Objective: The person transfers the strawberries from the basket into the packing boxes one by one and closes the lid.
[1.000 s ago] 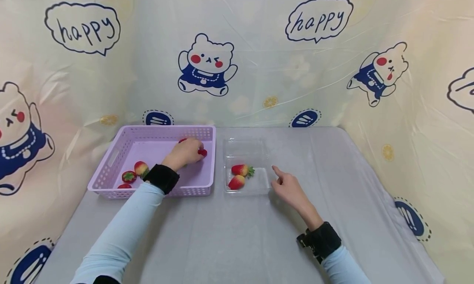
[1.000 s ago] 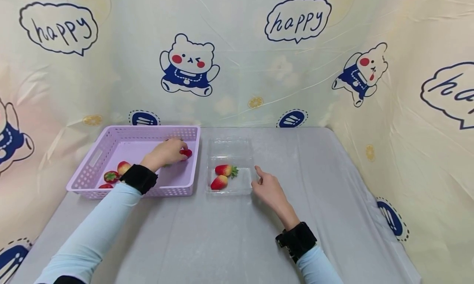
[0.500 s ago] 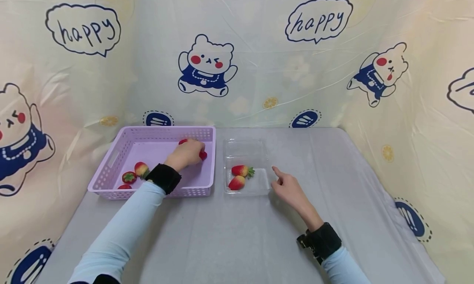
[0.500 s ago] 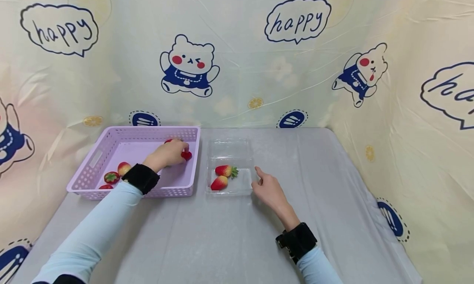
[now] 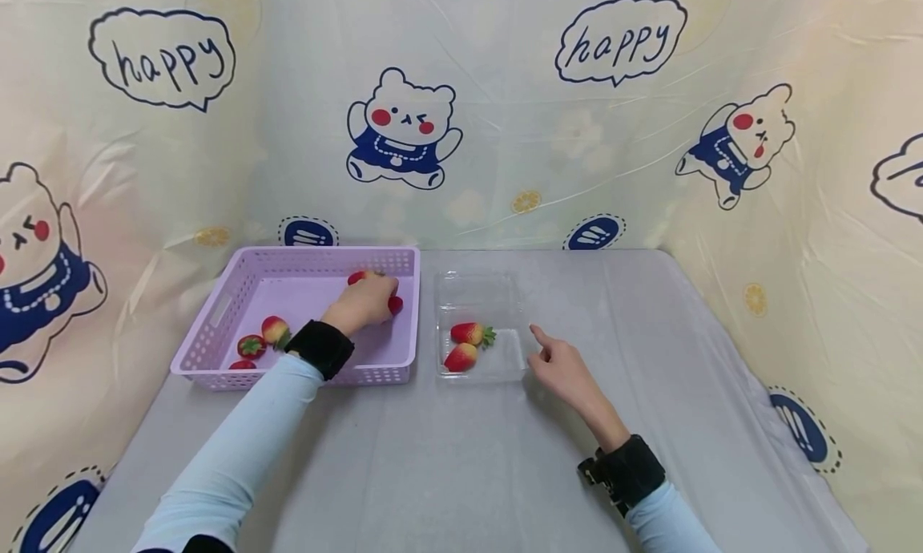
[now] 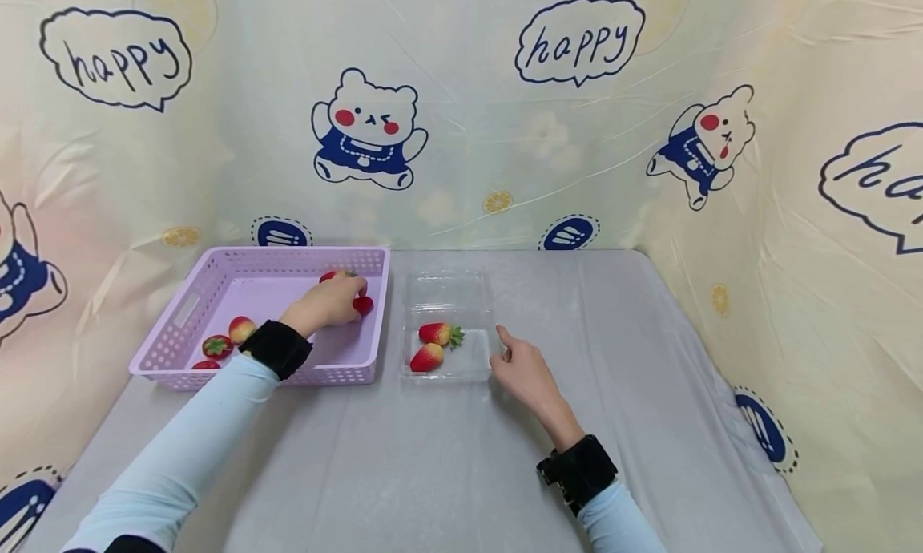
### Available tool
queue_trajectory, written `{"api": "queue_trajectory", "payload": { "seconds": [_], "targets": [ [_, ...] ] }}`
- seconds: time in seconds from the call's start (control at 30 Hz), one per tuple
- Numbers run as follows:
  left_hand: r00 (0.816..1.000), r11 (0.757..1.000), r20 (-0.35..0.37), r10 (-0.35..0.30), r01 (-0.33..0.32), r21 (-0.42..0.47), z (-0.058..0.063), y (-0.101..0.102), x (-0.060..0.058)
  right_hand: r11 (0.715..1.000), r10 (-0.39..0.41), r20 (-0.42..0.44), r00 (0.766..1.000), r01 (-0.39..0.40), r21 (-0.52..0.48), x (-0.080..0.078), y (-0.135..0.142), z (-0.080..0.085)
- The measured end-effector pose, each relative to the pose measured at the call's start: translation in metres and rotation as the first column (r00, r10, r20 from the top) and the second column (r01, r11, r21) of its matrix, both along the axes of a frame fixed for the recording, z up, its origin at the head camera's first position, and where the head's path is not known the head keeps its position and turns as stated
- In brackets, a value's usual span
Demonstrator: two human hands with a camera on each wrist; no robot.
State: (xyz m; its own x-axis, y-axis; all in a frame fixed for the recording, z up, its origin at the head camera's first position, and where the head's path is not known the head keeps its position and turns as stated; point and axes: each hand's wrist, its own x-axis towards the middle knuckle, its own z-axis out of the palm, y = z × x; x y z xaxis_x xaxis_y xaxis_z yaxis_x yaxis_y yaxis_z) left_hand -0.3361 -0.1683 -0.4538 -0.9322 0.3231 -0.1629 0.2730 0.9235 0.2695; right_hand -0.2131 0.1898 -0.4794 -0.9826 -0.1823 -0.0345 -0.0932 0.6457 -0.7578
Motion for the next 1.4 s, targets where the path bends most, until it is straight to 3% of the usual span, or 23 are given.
{"api": "queue_trajectory", "payload": {
  "seconds": [0.6,0.83,1.4],
  "targets": [
    [0.999,1.000,0.052,0.000,0.001,-0.022,0.008,0.000,0.004,1.000,-0.009,0.001,1.000,0.009,0.013,0.000,-0.001,0.001],
    [0.998,0.999,0.053,0.020,-0.022,0.032,0.014,0.000,0.006,1.000,-0.005,0.001,1.000,0.005,0.019,0.000,-0.001,0.002],
    [1.000,0.994,-0.030,0.007,-0.004,0.106,0.024,0.002,0.012,1.000,-0.005,-0.002,1.000,0.005,0.018,0.001,-0.002,0.001]
  ]
}}
